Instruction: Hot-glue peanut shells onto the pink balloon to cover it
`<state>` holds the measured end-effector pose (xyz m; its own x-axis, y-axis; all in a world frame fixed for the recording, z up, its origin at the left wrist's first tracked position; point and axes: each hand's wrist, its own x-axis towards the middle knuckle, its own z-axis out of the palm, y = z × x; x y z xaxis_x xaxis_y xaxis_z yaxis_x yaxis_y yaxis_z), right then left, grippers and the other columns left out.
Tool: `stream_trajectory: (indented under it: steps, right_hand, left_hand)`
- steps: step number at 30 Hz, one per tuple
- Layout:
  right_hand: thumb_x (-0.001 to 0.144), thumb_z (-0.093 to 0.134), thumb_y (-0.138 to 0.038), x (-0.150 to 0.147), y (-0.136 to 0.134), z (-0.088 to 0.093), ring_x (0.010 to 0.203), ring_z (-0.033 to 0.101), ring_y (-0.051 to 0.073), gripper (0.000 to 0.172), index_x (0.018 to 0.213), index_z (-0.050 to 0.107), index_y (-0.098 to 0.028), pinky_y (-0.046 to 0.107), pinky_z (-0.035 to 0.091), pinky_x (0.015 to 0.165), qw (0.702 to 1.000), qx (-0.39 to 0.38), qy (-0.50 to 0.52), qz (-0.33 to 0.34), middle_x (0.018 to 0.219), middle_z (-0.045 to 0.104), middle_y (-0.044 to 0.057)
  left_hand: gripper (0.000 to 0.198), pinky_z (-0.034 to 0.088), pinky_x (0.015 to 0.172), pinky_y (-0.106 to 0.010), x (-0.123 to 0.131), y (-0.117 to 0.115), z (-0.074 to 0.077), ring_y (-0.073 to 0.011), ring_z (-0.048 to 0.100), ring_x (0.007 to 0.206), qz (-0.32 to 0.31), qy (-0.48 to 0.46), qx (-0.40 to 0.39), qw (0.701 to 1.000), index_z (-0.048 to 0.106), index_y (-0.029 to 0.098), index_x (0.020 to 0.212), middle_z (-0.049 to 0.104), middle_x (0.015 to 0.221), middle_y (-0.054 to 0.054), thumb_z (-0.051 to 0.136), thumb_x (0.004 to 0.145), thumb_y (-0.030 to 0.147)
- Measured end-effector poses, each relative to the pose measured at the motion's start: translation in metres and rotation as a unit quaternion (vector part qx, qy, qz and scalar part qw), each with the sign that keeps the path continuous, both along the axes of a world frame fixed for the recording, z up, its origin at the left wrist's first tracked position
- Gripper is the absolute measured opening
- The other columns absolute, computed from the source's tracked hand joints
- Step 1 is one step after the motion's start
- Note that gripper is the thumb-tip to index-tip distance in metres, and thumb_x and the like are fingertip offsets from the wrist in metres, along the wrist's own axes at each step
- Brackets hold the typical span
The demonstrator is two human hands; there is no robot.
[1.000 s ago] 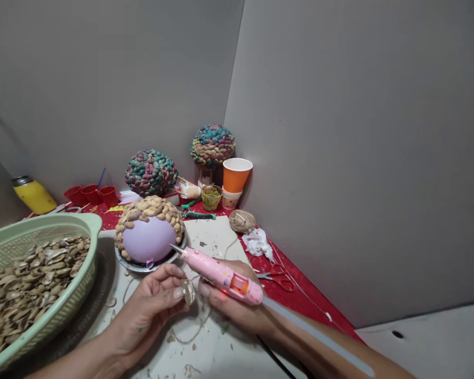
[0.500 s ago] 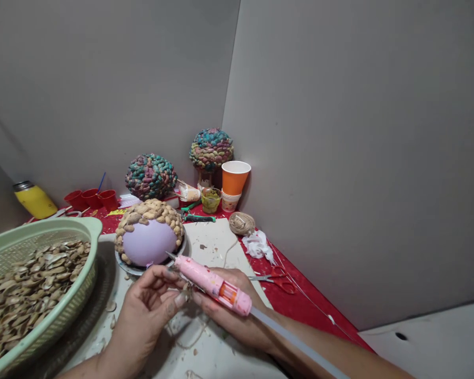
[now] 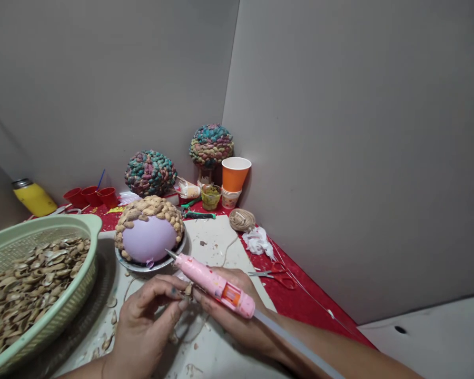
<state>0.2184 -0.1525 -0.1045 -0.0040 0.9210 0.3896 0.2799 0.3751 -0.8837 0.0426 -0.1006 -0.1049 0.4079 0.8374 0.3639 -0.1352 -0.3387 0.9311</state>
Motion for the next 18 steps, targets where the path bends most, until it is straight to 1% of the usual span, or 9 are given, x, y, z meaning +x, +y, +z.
stream_trajectory:
  steps: [3, 6, 9, 13, 15, 18]
  right_hand:
    - [0.084, 0.055, -0.022, 0.0032, 0.0003, -0.0033, 0.057, 0.039, 0.010, 0.020, 0.068, 0.043, -0.019, 0.024, 0.033, 0.055, 0.997, 0.052, -0.054, -0.002, 0.065, 0.043, -0.003]
    - [0.084, 0.055, -0.023, 0.0056, 0.0012, -0.0052, 0.057, 0.039, 0.011, 0.020, 0.069, 0.043, -0.019, 0.025, 0.032, 0.055, 0.995, 0.071, -0.066, 0.004, 0.066, 0.042, -0.003]
    - [0.082, 0.056, -0.025, 0.0059, 0.0023, -0.0049, 0.057, 0.039, 0.012, 0.017, 0.069, 0.047, -0.018, 0.025, 0.033, 0.054, 0.999, 0.032, -0.029, 0.005, 0.065, 0.043, -0.002]
    - [0.085, 0.058, -0.031, 0.0038, 0.0040, -0.0017, 0.062, 0.043, 0.013, 0.016, 0.079, 0.057, -0.016, 0.024, 0.037, 0.055, 0.998, -0.043, 0.034, 0.004, 0.072, 0.050, 0.001]
    - [0.086, 0.058, -0.033, 0.0029, 0.0048, 0.0002, 0.063, 0.043, 0.013, 0.019, 0.080, 0.058, -0.015, 0.024, 0.038, 0.055, 0.998, -0.052, 0.045, 0.009, 0.073, 0.051, 0.001]
    - [0.087, 0.057, -0.033, 0.0029, 0.0053, 0.0025, 0.060, 0.041, 0.012, 0.023, 0.071, 0.052, -0.017, 0.023, 0.036, 0.054, 0.999, -0.036, 0.024, 0.013, 0.067, 0.046, -0.001]
  left_hand:
    - [0.013, 0.056, 0.077, -0.025, 0.0005, -0.0010, -0.0012, -0.0175, 0.069, 0.083, 0.001, 0.000, -0.004, 1.000, 0.070, 0.023, 0.076, 0.074, 0.086, -0.003, 0.071, 0.077, 0.010]
    - [0.010, 0.056, 0.077, -0.025, 0.0010, -0.0006, -0.0014, -0.0172, 0.068, 0.083, 0.004, -0.010, -0.040, 0.999, 0.069, 0.022, 0.075, 0.073, 0.084, -0.003, 0.073, 0.076, 0.012]
    - [0.008, 0.056, 0.074, -0.023, 0.0016, 0.0015, 0.0004, -0.0161, 0.067, 0.080, -0.004, -0.023, -0.091, 0.996, 0.068, 0.021, 0.075, 0.072, 0.083, -0.002, 0.075, 0.075, 0.017]
    - [0.011, 0.055, 0.070, -0.020, 0.0038, 0.0054, 0.0034, -0.0139, 0.065, 0.075, -0.016, -0.042, -0.152, 0.987, 0.068, 0.020, 0.076, 0.072, 0.080, -0.001, 0.078, 0.074, 0.023]
    - [0.012, 0.055, 0.069, -0.019, 0.0054, 0.0068, 0.0041, -0.0133, 0.065, 0.074, -0.012, -0.049, -0.166, 0.985, 0.069, 0.020, 0.075, 0.071, 0.078, 0.000, 0.080, 0.072, 0.022]
    - [0.012, 0.055, 0.068, -0.019, 0.0069, 0.0071, 0.0032, -0.0130, 0.065, 0.072, -0.011, -0.056, -0.167, 0.984, 0.069, 0.020, 0.075, 0.071, 0.077, 0.000, 0.081, 0.071, 0.022]
